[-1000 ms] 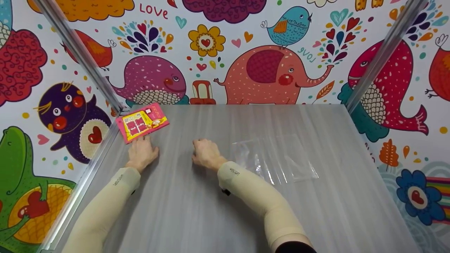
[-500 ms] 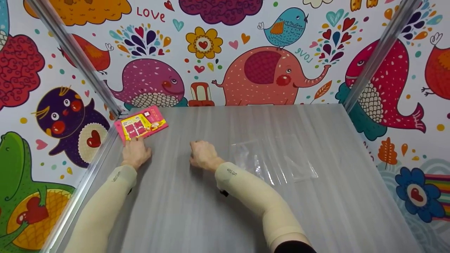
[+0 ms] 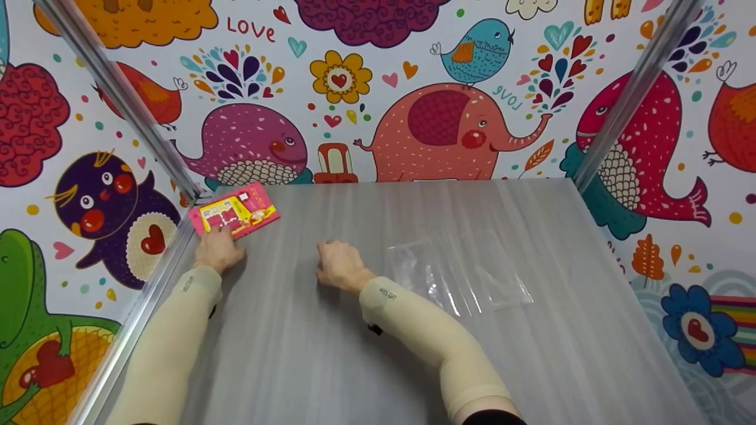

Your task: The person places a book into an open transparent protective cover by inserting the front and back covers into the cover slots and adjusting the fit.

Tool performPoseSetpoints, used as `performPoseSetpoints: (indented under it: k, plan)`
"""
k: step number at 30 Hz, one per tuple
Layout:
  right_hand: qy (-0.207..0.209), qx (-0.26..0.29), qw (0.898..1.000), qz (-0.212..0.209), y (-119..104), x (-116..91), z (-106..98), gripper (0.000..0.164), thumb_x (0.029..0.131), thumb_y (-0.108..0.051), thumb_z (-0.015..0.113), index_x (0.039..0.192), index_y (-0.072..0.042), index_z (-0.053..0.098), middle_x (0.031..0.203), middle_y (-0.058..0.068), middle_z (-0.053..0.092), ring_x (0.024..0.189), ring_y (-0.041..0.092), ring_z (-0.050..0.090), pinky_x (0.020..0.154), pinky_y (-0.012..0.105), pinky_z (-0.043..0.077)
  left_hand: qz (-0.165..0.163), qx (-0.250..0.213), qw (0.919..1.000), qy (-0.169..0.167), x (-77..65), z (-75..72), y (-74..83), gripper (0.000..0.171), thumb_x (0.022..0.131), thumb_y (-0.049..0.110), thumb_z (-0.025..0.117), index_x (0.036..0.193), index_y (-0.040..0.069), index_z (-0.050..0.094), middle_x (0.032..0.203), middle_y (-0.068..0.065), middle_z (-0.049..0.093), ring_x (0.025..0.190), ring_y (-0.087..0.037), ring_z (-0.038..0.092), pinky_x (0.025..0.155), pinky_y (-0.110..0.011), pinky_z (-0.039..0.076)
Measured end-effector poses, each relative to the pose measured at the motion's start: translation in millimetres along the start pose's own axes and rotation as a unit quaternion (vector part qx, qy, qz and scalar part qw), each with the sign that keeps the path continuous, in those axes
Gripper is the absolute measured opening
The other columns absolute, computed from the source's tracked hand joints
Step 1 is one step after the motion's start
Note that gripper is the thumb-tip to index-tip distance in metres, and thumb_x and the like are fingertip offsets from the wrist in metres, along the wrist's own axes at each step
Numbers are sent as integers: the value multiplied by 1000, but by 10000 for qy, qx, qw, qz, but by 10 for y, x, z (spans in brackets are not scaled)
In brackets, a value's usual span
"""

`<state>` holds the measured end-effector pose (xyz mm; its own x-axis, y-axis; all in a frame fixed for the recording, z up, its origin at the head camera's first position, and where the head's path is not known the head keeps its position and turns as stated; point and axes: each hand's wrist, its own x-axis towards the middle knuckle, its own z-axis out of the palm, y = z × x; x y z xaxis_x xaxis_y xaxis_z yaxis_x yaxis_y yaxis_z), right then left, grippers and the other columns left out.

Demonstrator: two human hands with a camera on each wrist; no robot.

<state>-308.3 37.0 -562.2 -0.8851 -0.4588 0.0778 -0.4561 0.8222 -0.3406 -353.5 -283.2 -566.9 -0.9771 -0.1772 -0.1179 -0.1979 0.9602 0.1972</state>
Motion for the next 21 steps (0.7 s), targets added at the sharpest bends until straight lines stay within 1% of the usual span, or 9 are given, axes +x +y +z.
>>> performPoseSetpoints:
  k: [4,7,10,14,18,19,21]
  plan:
    - [62,1,9999,-82,0,10,-12,48,92,-25,80,135,-6,67,124,14,74,109,33,73,90,47,61,-173,-128,9995,-234,56,-15,-66,79,97,35,69,155,-6,36,157,-32,34,143,-53,34,111,-70,41]
    - [45,-48,10000,-26,-4,25,-9,48,93,-25,78,135,-7,67,127,14,73,112,33,72,92,47,60,-237,-129,9990,-365,92,-3,-120,79,99,34,63,159,-5,30,165,-33,24,148,-56,26,111,-73,38]
    - [13,-44,10000,71,-17,41,4,47,94,-25,78,136,-7,67,128,14,73,114,32,72,94,46,60,-246,-105,9988,-411,138,32,-160,76,100,30,57,161,-5,28,168,-35,17,151,-58,18,113,-77,32]
    - [0,-12,9999,119,-57,64,12,49,93,-25,78,137,-7,67,128,13,73,113,31,72,94,45,60,-307,-62,9988,-385,184,75,-204,72,103,27,54,161,-7,28,167,-37,18,153,-58,14,116,-78,24]
    - [-39,-41,9999,149,-96,79,8,52,93,-26,79,140,-8,66,129,12,72,114,30,72,96,43,59,-278,105,9985,-455,227,95,-223,65,107,21,52,161,-7,29,166,-39,17,154,-60,12,116,-78,23]
    - [-47,-51,9999,157,-101,80,9,52,93,-27,79,140,-8,66,130,12,72,115,29,71,96,43,59,-255,148,9983,-510,236,95,-220,63,108,20,50,162,-7,30,166,-39,18,153,-61,14,116,-78,24]
    - [-57,-38,9998,165,-106,77,8,52,94,-28,79,140,-8,66,130,11,72,115,29,71,96,43,59,-179,321,9975,-611,243,93,-211,59,109,17,48,161,-6,31,163,-40,25,149,-62,25,115,-77,28]
